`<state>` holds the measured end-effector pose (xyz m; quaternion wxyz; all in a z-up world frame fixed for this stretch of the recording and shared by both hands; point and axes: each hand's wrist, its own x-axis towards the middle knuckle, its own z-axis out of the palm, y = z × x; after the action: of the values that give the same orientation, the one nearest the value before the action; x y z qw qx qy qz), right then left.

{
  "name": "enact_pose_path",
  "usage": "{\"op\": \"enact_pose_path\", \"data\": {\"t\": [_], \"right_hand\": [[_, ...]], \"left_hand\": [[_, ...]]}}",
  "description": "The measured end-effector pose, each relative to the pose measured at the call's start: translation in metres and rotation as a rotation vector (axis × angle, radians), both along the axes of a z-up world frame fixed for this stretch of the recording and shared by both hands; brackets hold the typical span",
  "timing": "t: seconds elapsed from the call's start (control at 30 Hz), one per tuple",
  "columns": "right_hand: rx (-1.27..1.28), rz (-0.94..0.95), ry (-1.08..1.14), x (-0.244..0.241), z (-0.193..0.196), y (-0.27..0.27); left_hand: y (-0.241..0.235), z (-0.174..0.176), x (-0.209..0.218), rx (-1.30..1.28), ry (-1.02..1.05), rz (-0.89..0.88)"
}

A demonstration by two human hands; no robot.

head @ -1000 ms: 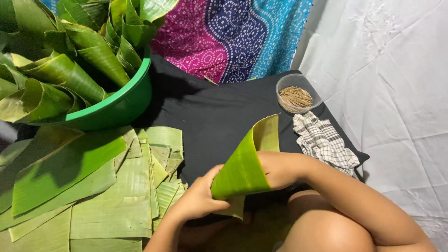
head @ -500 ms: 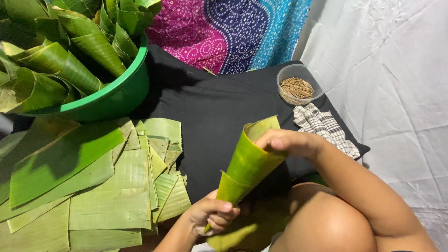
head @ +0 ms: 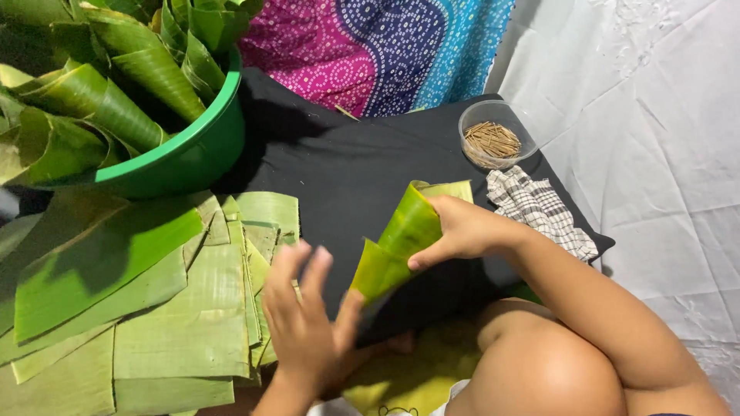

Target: Wiping banana leaves with a cloth and rolling them into cones, then securing them with small wooden pins.

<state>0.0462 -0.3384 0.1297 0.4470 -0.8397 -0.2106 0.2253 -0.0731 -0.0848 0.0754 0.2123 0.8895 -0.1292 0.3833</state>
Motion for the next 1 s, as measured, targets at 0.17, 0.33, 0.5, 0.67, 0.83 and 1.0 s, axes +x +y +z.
{"op": "enact_pose_path", "data": {"t": [0.17,0.33,0.5,0.67,0.83,1.0], "right_hand": [[0.132,0.048,0.038,0.001,-0.009,0.002],[0.076,0.121,0.027,-0.004,0.006,-0.003],[0.147,0.320,-0.012,-0.002,0.017,-0.018],[0.000,0.163,-0.325,0.006,0.059,-0.045],[0.243,-0.409,-0.702,0.069,0.059,-0.122],[-0.431,-0.559,-0.437,0.168,-0.032,-0.168]], "left_hand": [[-0.029,-0.021,0.002,0.177,0.183,-0.099],[-0.023,-0.032,0.012,-0.074,0.664,-0.298],[-0.019,-0.037,0.032,-1.206,1.549,-0.830],[-0.029,-0.064,0.069,-1.309,1.584,-0.876],[-0.084,-0.022,0.126,-1.161,1.135,-0.519],[-0.139,-0.038,0.188,-1.487,0.984,-0.552]]}}
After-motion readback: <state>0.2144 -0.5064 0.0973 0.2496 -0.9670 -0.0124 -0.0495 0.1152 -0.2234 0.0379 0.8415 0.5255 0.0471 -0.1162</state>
